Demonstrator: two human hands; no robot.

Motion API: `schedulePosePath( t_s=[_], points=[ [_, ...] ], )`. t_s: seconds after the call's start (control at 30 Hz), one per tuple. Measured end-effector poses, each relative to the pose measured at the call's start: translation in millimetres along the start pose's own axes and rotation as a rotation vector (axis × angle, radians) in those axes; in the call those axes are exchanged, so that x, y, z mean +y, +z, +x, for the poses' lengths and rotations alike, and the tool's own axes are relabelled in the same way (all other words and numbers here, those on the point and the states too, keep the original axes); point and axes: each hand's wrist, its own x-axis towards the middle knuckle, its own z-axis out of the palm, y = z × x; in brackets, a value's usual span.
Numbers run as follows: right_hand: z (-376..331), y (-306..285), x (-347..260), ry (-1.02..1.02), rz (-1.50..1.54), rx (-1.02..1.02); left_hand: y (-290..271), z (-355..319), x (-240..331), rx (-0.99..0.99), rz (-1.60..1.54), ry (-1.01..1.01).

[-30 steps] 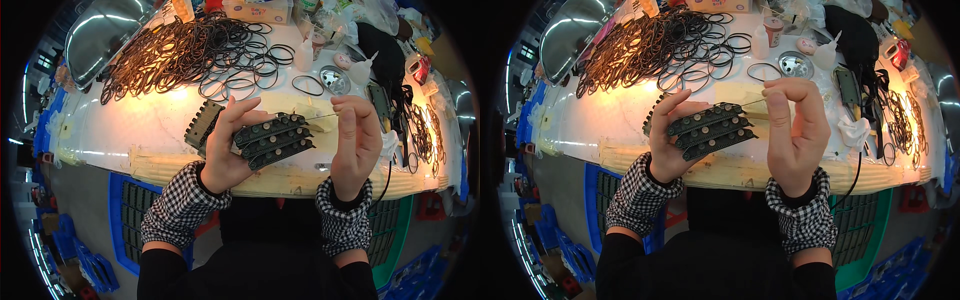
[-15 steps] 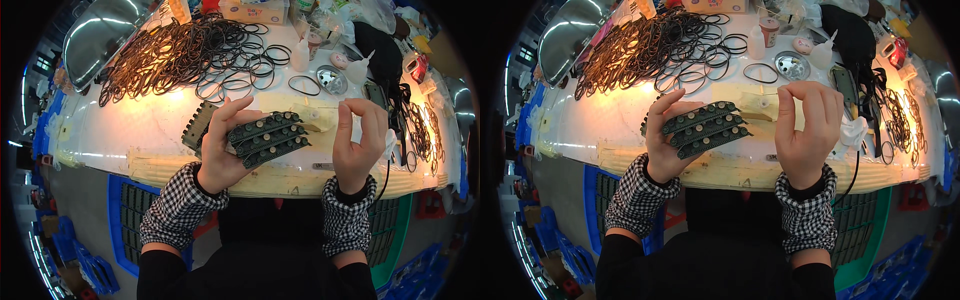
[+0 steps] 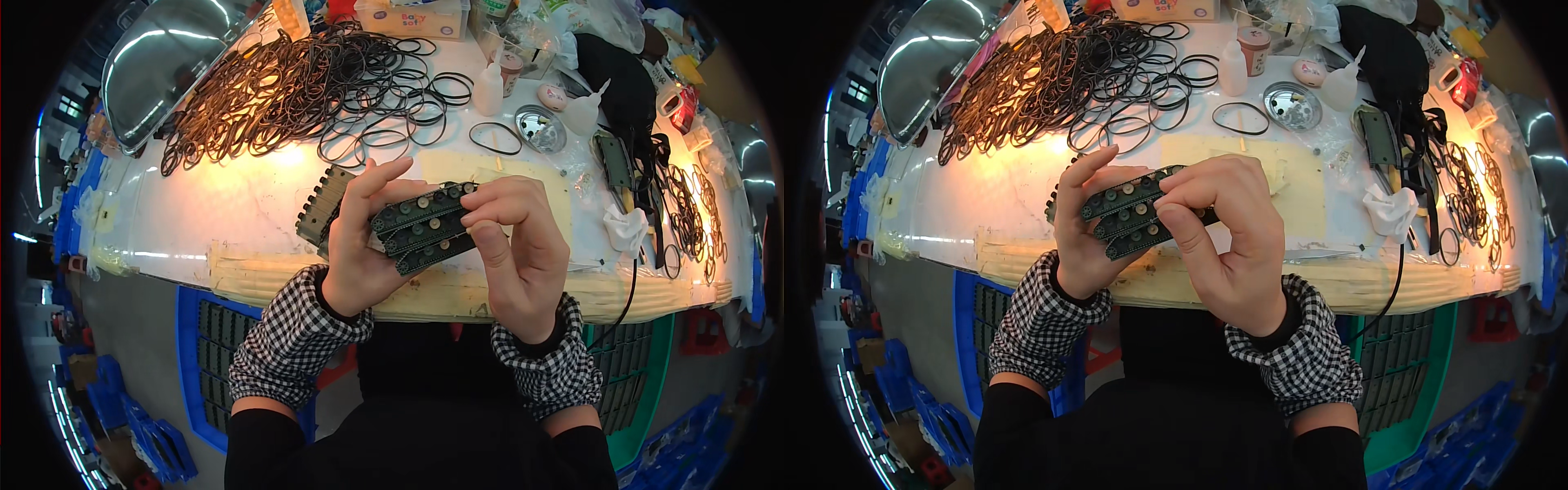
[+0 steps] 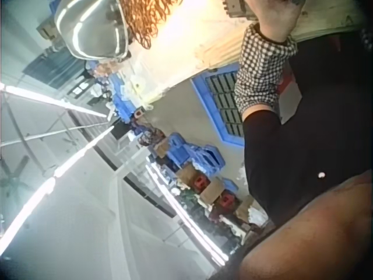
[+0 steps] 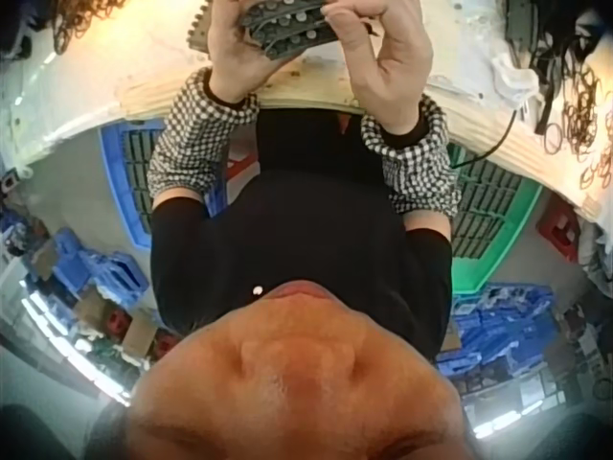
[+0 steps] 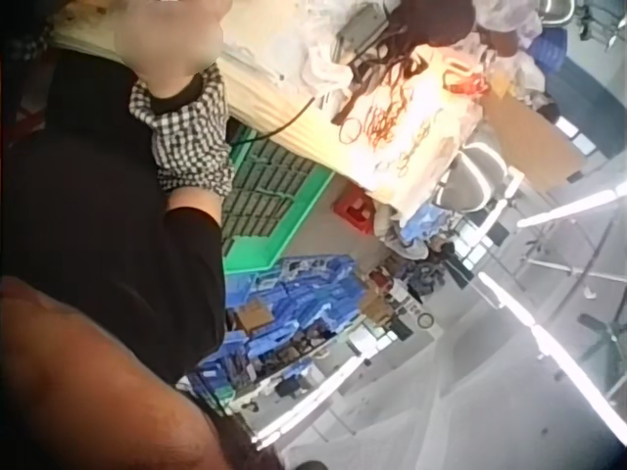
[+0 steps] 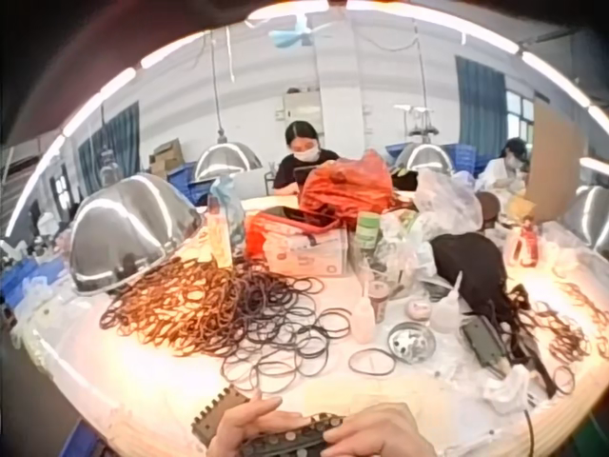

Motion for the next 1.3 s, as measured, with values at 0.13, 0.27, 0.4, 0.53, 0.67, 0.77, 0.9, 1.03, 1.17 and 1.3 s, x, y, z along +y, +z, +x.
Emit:
schedulePosePath(
  t_s=[0.13,0.27,0.4,0.53,0.67,0.77,0.9,1.03,1.17,1.3],
  points=[
    [0.9,1.8,-1.1,-0.005,-0.018,-0.011,-0.1,0.7,1.0,-0.003,0.006,0.003],
    [1.5,2.6,-1.2,-0.029,-0.052,-0.02,-0.6,0.4,-0.7,-0.004,0.014,0.016],
    [0.4,1.9,-0.7,0.013,0.006,0.014,-1.9,0.2,-1.4,-0.009,0.014,0.01],
    [1.1,-13.5,2.7,0.062,-0.037,0.163,-2.0,0.8,-1.1,-0.014,0.025,0.026],
    [5.2,-39.8,20.7,-0.09,-0.514,0.262,-0.6,-0.1,1.4,-0.004,-0.033,-0.011],
    [5.7,-45.6,25.7,-0.151,-0.766,0.211,-1.1,2.9,-0.8,-0.022,0.013,0.076],
    [4.4,-44.0,25.9,-0.139,-0.856,0.135,-1.9,3.4,-0.1,-0.07,0.023,0.09],
    [7.3,-39.9,8.9,-0.202,-0.626,0.26,-5.3,4.0,-2.0,-0.127,0.051,0.145],
    [14.8,-21.2,-15.2,-0.068,-0.086,0.112,-1.2,-0.8,-2.1,-0.114,-0.037,0.036],
    [23.2,-0.4,-20.8,-0.066,0.048,-0.033,2.3,-1.6,-1.1,-0.103,-0.097,-0.011]
  ],
)
